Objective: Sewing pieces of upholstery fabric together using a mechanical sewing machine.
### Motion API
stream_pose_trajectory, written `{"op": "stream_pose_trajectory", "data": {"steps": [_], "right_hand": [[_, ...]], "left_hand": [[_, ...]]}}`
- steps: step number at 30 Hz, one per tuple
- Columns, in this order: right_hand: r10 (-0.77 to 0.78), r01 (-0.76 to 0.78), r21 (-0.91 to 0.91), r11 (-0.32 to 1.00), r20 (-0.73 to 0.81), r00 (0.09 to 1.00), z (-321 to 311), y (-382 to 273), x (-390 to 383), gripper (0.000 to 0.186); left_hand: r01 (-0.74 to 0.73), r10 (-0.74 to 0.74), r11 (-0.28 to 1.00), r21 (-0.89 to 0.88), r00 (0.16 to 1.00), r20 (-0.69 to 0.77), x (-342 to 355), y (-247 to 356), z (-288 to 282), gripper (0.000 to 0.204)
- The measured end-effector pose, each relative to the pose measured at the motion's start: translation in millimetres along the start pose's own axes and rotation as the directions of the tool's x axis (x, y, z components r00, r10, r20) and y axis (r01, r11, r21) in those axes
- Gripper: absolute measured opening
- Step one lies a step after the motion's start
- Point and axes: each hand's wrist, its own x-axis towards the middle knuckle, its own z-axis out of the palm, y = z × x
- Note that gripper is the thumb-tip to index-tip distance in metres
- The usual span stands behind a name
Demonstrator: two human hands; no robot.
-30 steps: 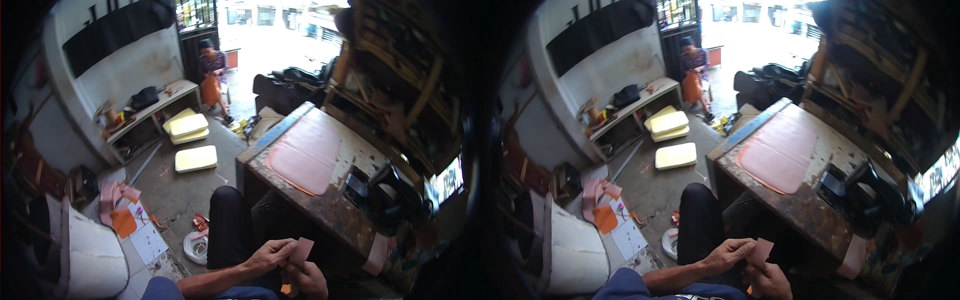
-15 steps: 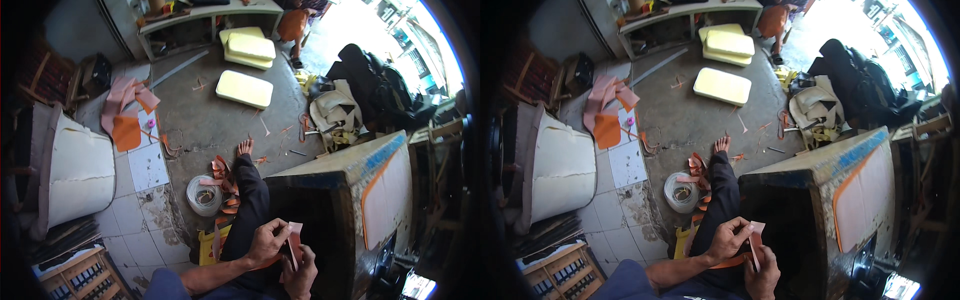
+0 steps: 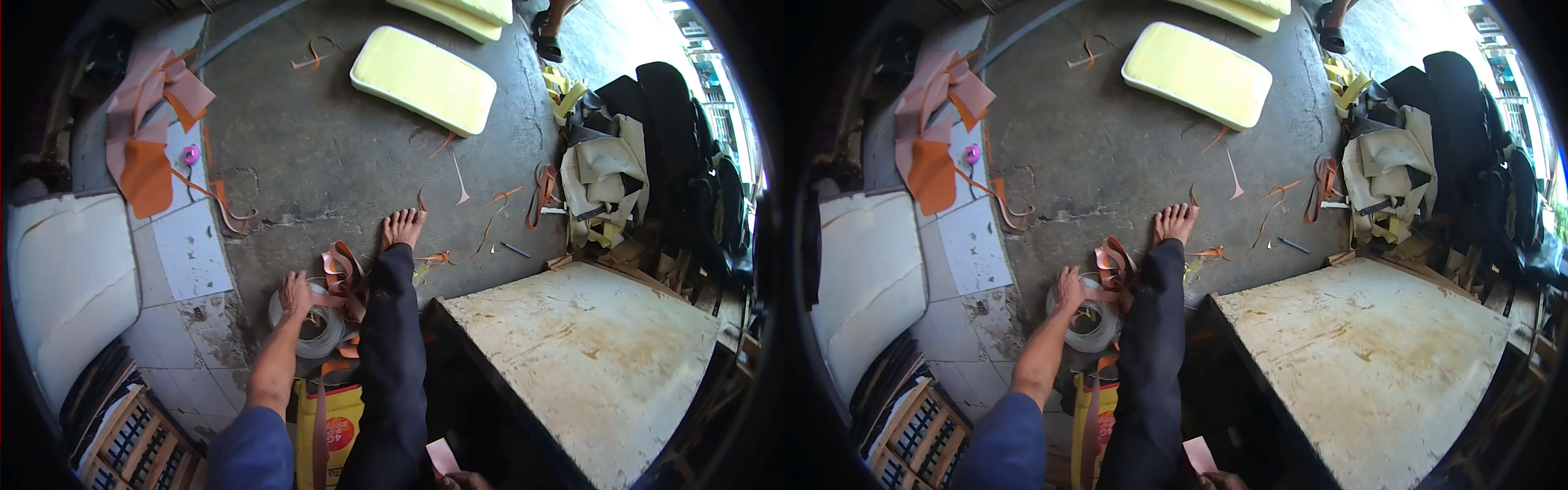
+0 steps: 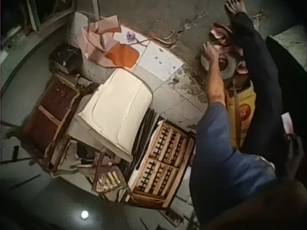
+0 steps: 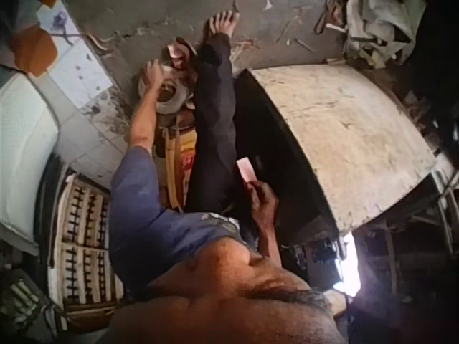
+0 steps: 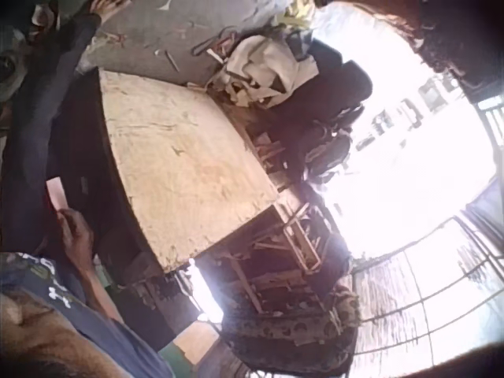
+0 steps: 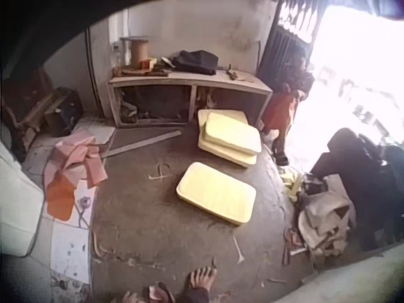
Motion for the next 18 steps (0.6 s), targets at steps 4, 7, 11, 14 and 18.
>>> {"op": "stream_pose_trajectory", "data": {"steps": [4, 7, 11, 14, 18], "right_hand": [[0.208, -0.208, -0.021, 0.978, 0.024, 0.978, -3.3, 18.3, 14.4, 0.018], [0.099, -0.101, -0.136, 0.986, -0.019, 0.995, -10.8, 24.8, 8.3, 0.024], [0.066, -0.085, -0.194, 0.977, -0.104, 0.992, -17.6, 19.0, -15.0, 0.027], [0.015, -0.032, -0.093, 0.995, -0.171, 0.985, -15.4, 12.0, -36.2, 0.03], [-0.125, 0.214, 0.305, 0.928, -0.286, 0.95, -4.8, 9.7, -68.9, 0.027]], "left_hand": [[-0.048, 0.069, 0.988, 0.144, 0.987, -0.142, 19.4, -20.0, 54.6, 0.023], [-0.047, 0.056, 0.997, 0.057, 0.981, -0.183, 22.0, -18.6, 45.9, 0.011], [0.009, -0.149, 0.874, -0.485, 0.956, -0.252, -8.0, -3.8, -45.3, 0.01], [0.041, -0.316, 0.317, -0.948, 0.947, -0.065, -83.1, 27.3, -159.3, 0.021], [-0.189, 0.155, 0.197, -0.962, 0.975, -0.16, -275.3, 104.6, -271.5, 0.021]]}}
